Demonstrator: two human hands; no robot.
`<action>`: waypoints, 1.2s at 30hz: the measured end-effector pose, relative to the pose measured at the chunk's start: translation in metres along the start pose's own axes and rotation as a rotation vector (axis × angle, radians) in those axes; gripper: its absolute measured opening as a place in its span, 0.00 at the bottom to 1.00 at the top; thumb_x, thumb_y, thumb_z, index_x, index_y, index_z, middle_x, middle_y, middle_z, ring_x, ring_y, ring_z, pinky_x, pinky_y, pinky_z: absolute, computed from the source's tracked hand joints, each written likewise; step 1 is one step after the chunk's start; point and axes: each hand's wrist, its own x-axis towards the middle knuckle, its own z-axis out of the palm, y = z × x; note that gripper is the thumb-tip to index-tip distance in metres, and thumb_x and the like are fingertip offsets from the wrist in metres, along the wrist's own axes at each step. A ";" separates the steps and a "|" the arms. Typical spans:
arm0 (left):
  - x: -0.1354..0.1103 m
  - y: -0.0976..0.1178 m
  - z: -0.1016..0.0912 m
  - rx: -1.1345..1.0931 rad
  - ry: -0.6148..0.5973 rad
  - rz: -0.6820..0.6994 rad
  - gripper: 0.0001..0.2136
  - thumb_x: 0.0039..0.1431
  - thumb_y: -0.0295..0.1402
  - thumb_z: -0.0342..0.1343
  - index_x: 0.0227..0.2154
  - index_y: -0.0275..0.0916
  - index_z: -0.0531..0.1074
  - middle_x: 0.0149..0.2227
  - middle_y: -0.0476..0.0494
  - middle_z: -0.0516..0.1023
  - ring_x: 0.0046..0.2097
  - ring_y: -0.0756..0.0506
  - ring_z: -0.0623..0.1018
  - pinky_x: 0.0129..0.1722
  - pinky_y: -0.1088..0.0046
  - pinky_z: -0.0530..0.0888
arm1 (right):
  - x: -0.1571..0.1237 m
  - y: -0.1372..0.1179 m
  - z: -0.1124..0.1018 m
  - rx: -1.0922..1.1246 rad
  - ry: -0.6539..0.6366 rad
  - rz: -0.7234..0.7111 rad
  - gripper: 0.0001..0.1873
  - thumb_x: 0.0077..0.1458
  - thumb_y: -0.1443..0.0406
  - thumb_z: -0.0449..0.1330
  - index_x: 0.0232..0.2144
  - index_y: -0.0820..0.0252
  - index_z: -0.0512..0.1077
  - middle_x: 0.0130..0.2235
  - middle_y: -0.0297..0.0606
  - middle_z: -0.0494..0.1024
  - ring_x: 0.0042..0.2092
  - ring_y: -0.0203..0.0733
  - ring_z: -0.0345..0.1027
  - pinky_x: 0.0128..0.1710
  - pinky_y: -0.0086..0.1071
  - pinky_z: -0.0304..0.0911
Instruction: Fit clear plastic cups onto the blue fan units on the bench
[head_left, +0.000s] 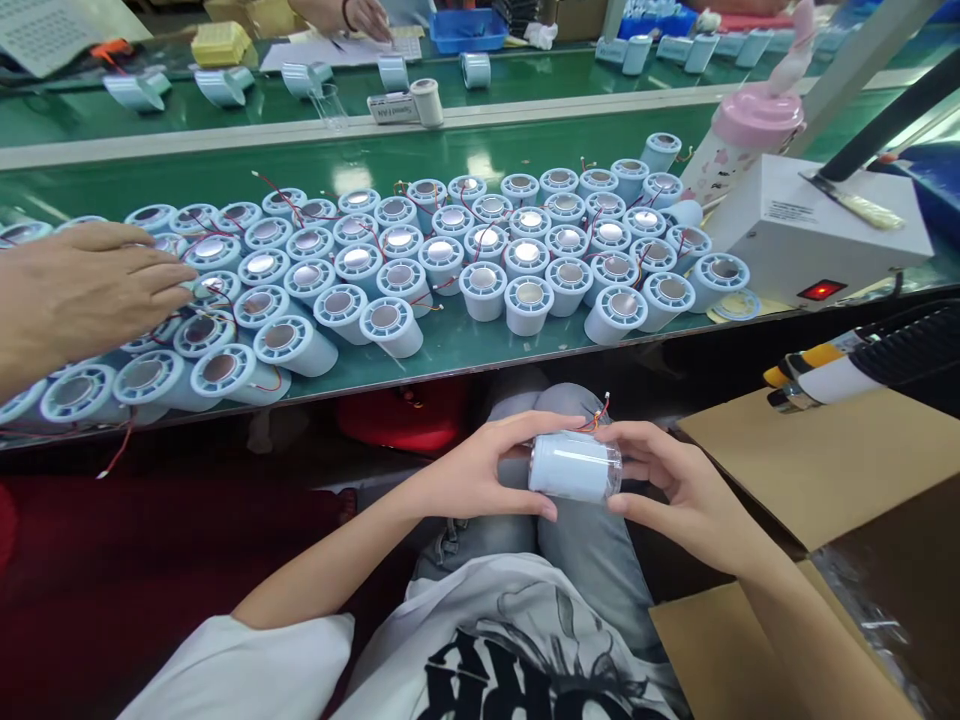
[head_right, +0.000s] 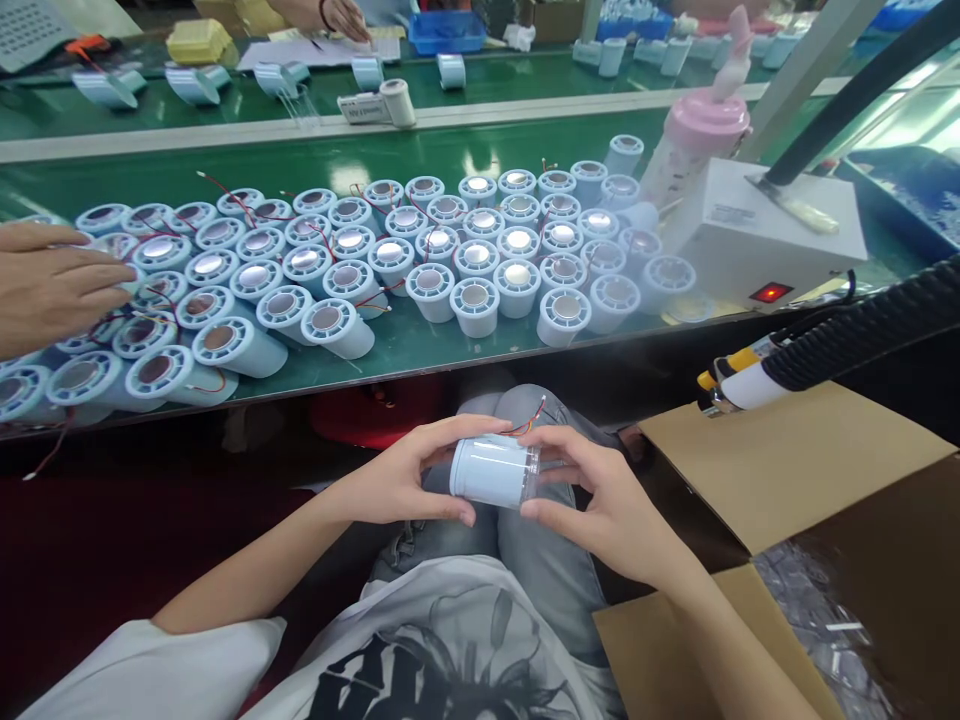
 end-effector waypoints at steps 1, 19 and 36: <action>0.000 0.000 0.000 0.008 0.003 0.005 0.34 0.47 0.31 0.69 0.59 0.46 0.66 0.62 0.37 0.67 0.61 0.36 0.70 0.56 0.60 0.72 | 0.000 0.000 0.000 0.026 0.000 0.016 0.21 0.57 0.65 0.65 0.52 0.48 0.68 0.53 0.37 0.71 0.53 0.44 0.67 0.49 0.34 0.72; 0.000 0.000 -0.002 0.109 -0.034 0.076 0.35 0.48 0.29 0.68 0.60 0.49 0.64 0.62 0.41 0.67 0.64 0.39 0.66 0.59 0.64 0.70 | 0.007 0.008 0.008 0.481 0.041 0.311 0.17 0.56 0.57 0.64 0.45 0.56 0.67 0.37 0.35 0.76 0.35 0.38 0.72 0.33 0.28 0.72; 0.003 -0.006 -0.003 0.132 -0.054 0.206 0.40 0.44 0.26 0.70 0.61 0.49 0.63 0.63 0.40 0.65 0.64 0.38 0.65 0.62 0.60 0.65 | 0.013 0.009 0.018 0.599 0.000 0.447 0.27 0.51 0.42 0.60 0.36 0.59 0.64 0.24 0.30 0.73 0.20 0.33 0.69 0.17 0.21 0.62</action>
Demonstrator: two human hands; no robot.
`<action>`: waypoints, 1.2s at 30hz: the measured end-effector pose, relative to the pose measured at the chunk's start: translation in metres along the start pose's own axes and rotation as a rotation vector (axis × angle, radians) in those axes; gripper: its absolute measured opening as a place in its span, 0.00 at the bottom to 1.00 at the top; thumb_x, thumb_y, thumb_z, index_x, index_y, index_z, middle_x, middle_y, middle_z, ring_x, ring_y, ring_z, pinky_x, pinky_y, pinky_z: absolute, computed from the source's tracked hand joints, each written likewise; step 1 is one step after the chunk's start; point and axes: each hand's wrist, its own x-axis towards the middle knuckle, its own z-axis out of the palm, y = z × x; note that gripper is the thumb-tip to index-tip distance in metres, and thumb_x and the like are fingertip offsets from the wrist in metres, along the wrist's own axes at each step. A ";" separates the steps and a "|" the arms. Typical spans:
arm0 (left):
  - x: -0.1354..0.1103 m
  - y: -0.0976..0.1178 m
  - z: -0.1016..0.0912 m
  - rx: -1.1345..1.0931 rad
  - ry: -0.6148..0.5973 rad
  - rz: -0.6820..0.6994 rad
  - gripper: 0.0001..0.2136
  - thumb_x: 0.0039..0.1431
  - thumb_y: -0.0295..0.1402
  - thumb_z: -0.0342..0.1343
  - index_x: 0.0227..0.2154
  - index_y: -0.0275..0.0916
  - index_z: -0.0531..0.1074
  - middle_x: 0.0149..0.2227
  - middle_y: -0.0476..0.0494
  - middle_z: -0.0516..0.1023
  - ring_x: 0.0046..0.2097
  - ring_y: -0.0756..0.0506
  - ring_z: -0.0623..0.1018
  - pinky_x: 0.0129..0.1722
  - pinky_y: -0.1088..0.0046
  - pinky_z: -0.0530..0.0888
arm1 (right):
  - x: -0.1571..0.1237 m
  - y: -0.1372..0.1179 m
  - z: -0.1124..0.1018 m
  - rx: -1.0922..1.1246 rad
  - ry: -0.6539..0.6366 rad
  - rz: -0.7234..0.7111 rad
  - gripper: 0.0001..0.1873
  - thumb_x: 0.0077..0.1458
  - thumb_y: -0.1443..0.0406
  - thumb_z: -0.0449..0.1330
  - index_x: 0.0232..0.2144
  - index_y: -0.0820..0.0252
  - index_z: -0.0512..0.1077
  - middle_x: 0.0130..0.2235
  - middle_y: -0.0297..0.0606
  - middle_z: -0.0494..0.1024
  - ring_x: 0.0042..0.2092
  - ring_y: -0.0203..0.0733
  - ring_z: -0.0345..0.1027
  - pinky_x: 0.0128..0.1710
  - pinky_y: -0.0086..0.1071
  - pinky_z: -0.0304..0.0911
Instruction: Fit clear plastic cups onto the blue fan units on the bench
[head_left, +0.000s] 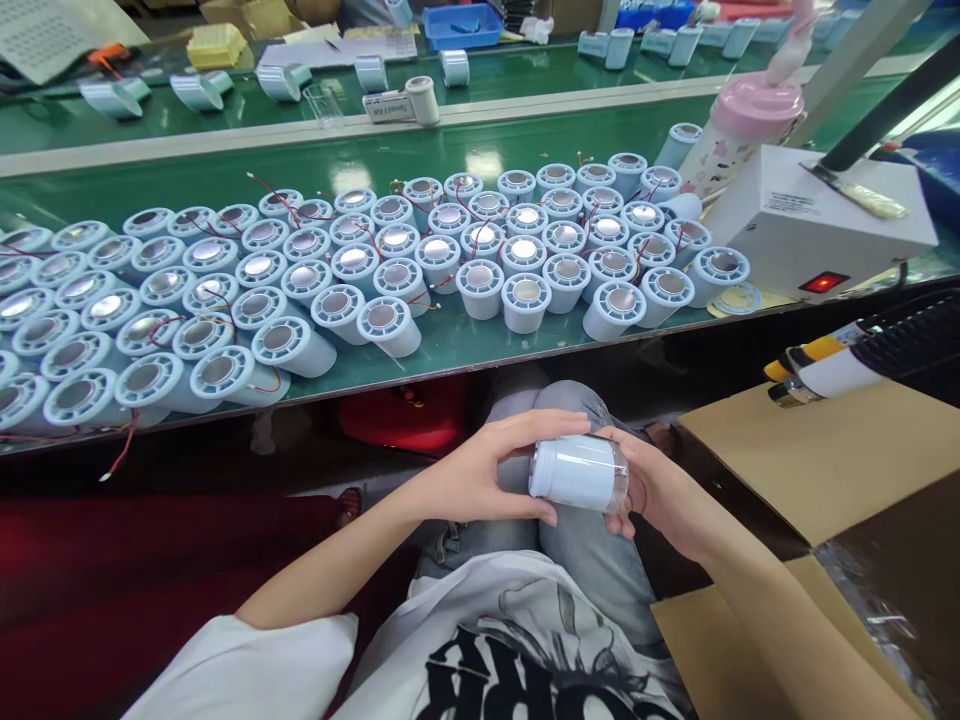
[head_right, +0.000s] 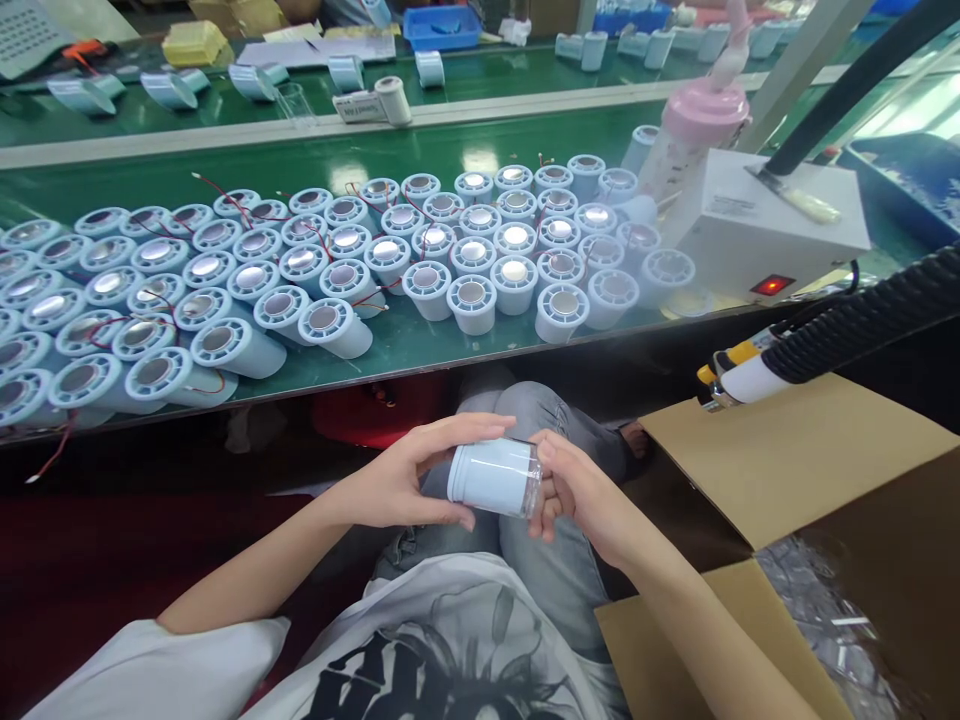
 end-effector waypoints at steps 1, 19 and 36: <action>0.000 0.001 0.001 -0.010 0.004 -0.019 0.40 0.44 0.26 0.70 0.61 0.49 0.63 0.63 0.40 0.65 0.64 0.38 0.66 0.62 0.60 0.65 | -0.001 0.001 0.000 -0.009 0.001 -0.014 0.27 0.51 0.42 0.60 0.36 0.59 0.64 0.24 0.30 0.73 0.20 0.33 0.69 0.17 0.22 0.62; -0.003 0.011 0.004 0.048 -0.001 -0.026 0.40 0.44 0.28 0.71 0.61 0.46 0.62 0.61 0.39 0.68 0.61 0.39 0.69 0.62 0.62 0.65 | -0.012 0.000 0.003 0.014 -0.011 -0.038 0.25 0.53 0.44 0.60 0.37 0.59 0.65 0.24 0.32 0.75 0.21 0.36 0.71 0.18 0.23 0.66; -0.005 0.018 0.012 -0.157 0.101 -0.271 0.30 0.53 0.34 0.65 0.58 0.45 0.63 0.59 0.39 0.67 0.55 0.41 0.74 0.49 0.68 0.76 | -0.012 0.010 -0.009 -0.730 0.091 -0.700 0.42 0.53 0.48 0.64 0.64 0.48 0.52 0.67 0.47 0.53 0.61 0.55 0.61 0.55 0.46 0.66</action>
